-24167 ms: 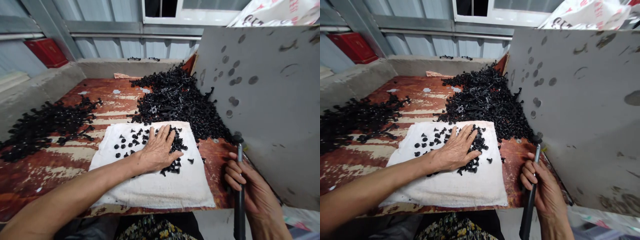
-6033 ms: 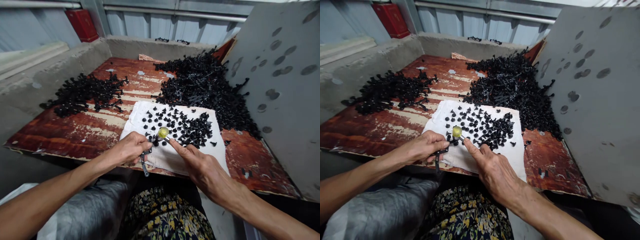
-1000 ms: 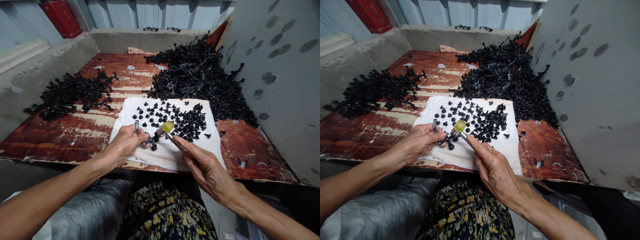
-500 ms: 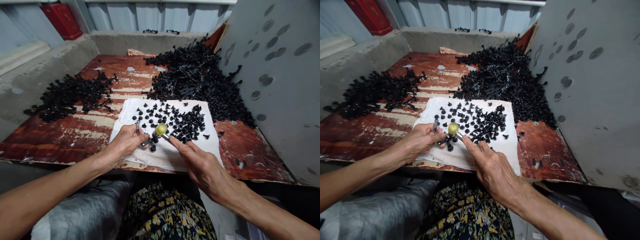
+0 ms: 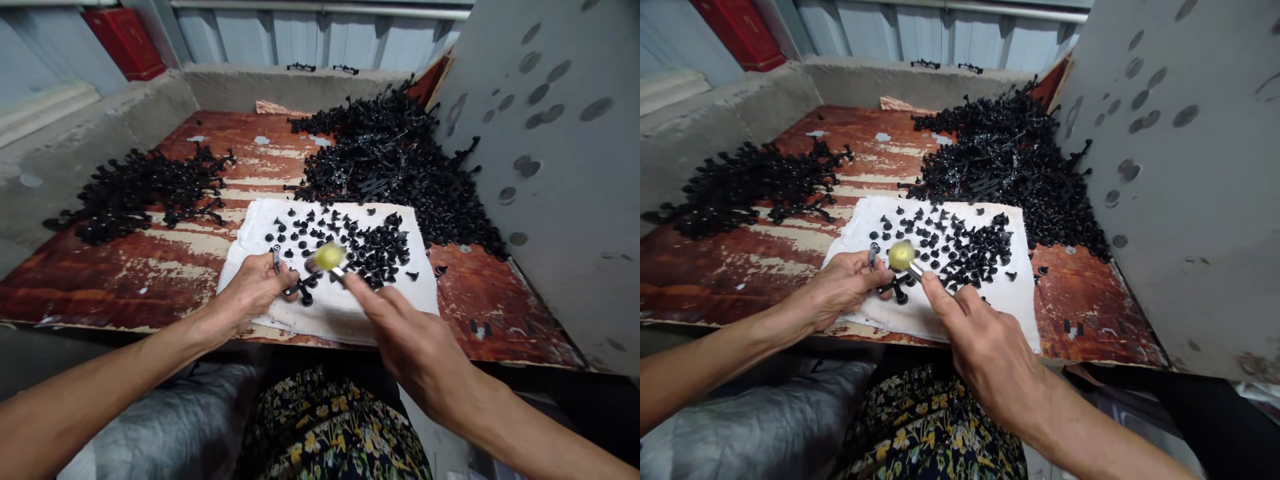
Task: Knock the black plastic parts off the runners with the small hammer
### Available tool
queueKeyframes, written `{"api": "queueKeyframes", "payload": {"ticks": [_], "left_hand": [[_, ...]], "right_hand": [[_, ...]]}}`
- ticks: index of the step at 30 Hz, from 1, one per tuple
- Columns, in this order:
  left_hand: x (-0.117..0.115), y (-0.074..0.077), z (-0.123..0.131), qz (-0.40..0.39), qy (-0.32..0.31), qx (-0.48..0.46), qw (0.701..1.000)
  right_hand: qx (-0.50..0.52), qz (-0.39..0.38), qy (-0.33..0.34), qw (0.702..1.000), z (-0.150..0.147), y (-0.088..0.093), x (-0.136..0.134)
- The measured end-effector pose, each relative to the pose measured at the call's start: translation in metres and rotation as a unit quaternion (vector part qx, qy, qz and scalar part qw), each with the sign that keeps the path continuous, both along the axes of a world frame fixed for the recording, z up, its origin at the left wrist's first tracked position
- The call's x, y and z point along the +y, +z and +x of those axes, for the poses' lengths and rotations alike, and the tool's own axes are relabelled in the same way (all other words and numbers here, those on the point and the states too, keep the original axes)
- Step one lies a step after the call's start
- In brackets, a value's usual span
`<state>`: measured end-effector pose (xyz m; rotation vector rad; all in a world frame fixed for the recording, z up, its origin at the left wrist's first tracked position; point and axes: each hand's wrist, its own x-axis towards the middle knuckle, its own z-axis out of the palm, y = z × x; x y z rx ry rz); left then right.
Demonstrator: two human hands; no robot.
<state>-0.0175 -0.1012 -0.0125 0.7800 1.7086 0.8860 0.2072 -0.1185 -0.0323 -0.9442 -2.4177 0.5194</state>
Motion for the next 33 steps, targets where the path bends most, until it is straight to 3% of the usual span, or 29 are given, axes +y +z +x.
{"api": "queueKeyframes", "payload": {"ticks": [8,10,13,17,22,28,33], "left_hand": [[0.000,-0.010,-0.010,0.039,-0.078,0.053,0.995],[0.001,-0.008,-0.017,0.065,-0.121,0.110,0.984],[0.000,-0.001,-0.025,0.100,-0.217,0.163,0.957],[-0.005,-0.001,-0.024,0.063,-0.334,0.117,0.933],[-0.006,-0.014,-0.013,0.059,-0.306,0.090,0.946],[-0.003,-0.007,-0.001,-0.020,-0.247,0.020,0.969],[-0.002,-0.008,0.000,-0.001,-0.241,0.017,0.970]], "right_hand": [[-0.043,0.017,0.000,0.999,0.001,-0.005,-0.001],[-0.029,0.003,0.004,1.000,0.002,-0.003,0.002],[0.090,0.007,-0.025,0.996,0.004,0.000,0.005],[0.151,-0.018,-0.064,0.986,0.008,-0.001,0.006],[0.142,-0.059,-0.080,0.985,0.015,-0.009,0.003],[0.137,-0.078,-0.098,0.983,0.021,-0.016,0.004],[0.124,-0.080,-0.108,0.983,0.020,-0.018,0.004]]}}
